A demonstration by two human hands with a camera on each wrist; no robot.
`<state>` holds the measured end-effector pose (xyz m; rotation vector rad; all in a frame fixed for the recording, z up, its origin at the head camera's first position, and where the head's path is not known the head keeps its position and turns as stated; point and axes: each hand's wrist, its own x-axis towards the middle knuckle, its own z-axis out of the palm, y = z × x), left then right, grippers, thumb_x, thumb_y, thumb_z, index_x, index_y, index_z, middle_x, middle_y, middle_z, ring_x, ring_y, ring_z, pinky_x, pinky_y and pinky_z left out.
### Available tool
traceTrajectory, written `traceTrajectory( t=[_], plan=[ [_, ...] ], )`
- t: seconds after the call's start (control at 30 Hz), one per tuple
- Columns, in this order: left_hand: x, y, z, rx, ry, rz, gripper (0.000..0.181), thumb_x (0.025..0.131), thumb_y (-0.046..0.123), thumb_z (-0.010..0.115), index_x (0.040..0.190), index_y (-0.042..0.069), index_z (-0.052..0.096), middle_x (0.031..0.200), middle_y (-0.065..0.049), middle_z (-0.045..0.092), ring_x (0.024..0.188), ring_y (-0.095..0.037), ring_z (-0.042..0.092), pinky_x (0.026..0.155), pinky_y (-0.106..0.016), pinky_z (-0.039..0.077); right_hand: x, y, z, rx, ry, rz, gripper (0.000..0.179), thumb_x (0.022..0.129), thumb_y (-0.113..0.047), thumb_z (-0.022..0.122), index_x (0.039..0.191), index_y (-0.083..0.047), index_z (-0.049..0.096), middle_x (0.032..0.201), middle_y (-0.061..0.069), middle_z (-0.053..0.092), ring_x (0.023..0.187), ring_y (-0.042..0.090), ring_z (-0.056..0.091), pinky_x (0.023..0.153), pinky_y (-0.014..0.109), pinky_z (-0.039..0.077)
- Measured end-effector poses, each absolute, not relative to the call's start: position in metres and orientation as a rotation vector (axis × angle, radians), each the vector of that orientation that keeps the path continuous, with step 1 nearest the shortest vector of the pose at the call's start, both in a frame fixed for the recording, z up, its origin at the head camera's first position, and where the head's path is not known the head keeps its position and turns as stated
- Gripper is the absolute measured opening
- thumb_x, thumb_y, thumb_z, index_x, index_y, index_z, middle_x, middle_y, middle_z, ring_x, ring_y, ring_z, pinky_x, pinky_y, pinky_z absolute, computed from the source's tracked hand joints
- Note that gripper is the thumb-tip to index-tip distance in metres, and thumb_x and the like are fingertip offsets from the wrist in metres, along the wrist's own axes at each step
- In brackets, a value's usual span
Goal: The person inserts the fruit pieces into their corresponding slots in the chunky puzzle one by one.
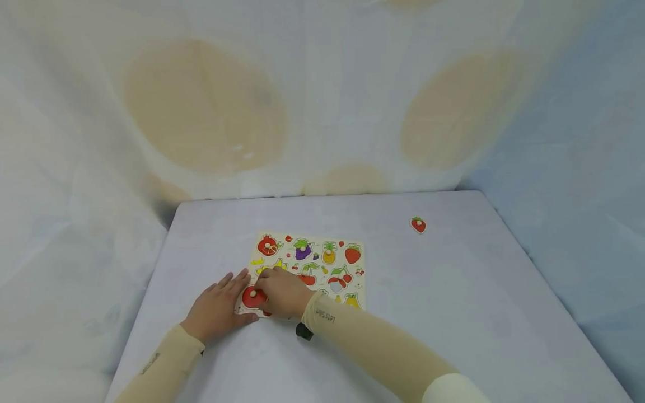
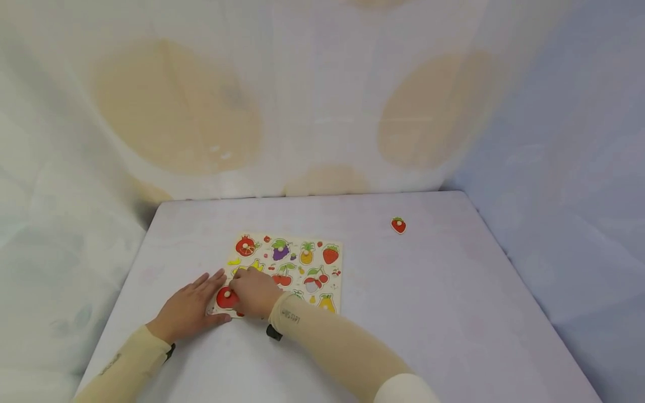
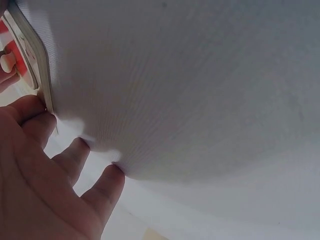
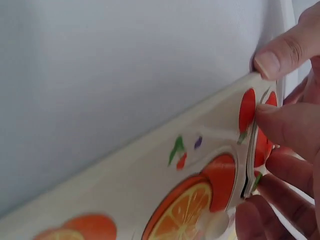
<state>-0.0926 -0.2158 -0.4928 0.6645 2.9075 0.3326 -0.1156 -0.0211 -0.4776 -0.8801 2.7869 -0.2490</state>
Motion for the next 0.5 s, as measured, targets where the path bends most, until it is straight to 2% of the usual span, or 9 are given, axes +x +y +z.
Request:
traceTrajectory(
  t=[0.3, 0.5],
  plan=[
    [-0.093, -0.215, -0.492, 0.665, 2.899, 0.314, 0.097, 0.076, 0.058, 0.080, 0.149, 0.005, 0.045, 0.157, -0.010, 0.037, 0.140, -0.043, 0.034, 0.107, -0.064, 0.033, -0.124, -0.012, -0.473, -1.003, 2.709, -0.298, 0.034, 0.089, -0.033, 0.076, 0.122, -0.027, 0.073, 0.129, -0.008, 0.061, 0.119, 0.008, 0.054, 0.099, 0.024, 0.047],
    [-0.091, -0.214, -0.486, 0.677, 2.903, 0.337, 0.093, 0.078, 0.054, 0.080, 0.149, 0.004, 0.046, 0.157, -0.011, 0.037, 0.140, -0.044, 0.034, 0.108, -0.064, 0.033, -0.128, -0.006, -0.474, -1.041, 2.666, -0.375, 0.033, 0.090, -0.030, 0.076, 0.122, -0.026, 0.073, 0.128, -0.009, 0.061, 0.121, 0.008, 0.053, 0.100, 0.022, 0.045]
  ],
)
